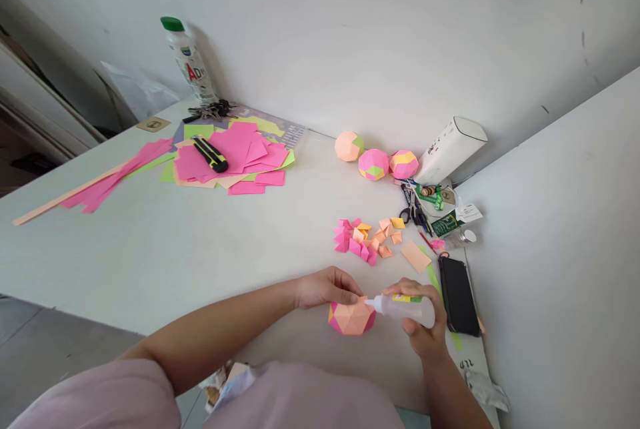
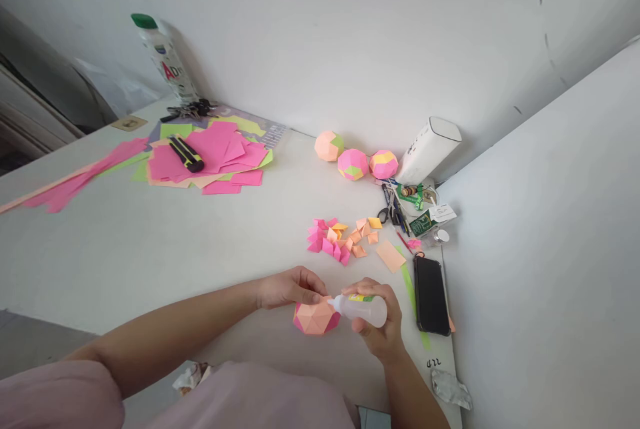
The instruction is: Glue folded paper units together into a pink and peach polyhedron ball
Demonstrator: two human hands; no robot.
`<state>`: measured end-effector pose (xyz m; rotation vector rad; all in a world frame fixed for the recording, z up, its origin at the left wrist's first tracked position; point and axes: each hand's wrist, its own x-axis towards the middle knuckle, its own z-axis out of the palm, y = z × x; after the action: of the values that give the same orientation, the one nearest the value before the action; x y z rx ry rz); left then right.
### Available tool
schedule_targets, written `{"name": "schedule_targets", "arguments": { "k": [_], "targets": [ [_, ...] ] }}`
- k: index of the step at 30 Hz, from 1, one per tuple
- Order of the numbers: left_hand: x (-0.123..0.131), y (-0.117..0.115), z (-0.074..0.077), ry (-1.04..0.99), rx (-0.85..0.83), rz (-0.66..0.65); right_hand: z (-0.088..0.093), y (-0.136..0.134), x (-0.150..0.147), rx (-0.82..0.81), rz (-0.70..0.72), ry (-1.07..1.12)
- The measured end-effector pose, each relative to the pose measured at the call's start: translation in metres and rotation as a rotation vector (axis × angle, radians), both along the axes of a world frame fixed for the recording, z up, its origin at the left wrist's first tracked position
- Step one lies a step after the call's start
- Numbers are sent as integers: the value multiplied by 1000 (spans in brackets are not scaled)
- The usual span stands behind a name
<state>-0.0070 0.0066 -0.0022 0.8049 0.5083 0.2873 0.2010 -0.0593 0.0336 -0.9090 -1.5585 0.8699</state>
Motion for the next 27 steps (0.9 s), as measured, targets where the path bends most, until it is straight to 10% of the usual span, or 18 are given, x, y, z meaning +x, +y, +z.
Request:
{"name": "schedule_targets", "arguments": {
  "k": [27],
  "targets": [
    [0,0,0,6,-15,0,0,1,0,-30,46,84]
  ]
}}
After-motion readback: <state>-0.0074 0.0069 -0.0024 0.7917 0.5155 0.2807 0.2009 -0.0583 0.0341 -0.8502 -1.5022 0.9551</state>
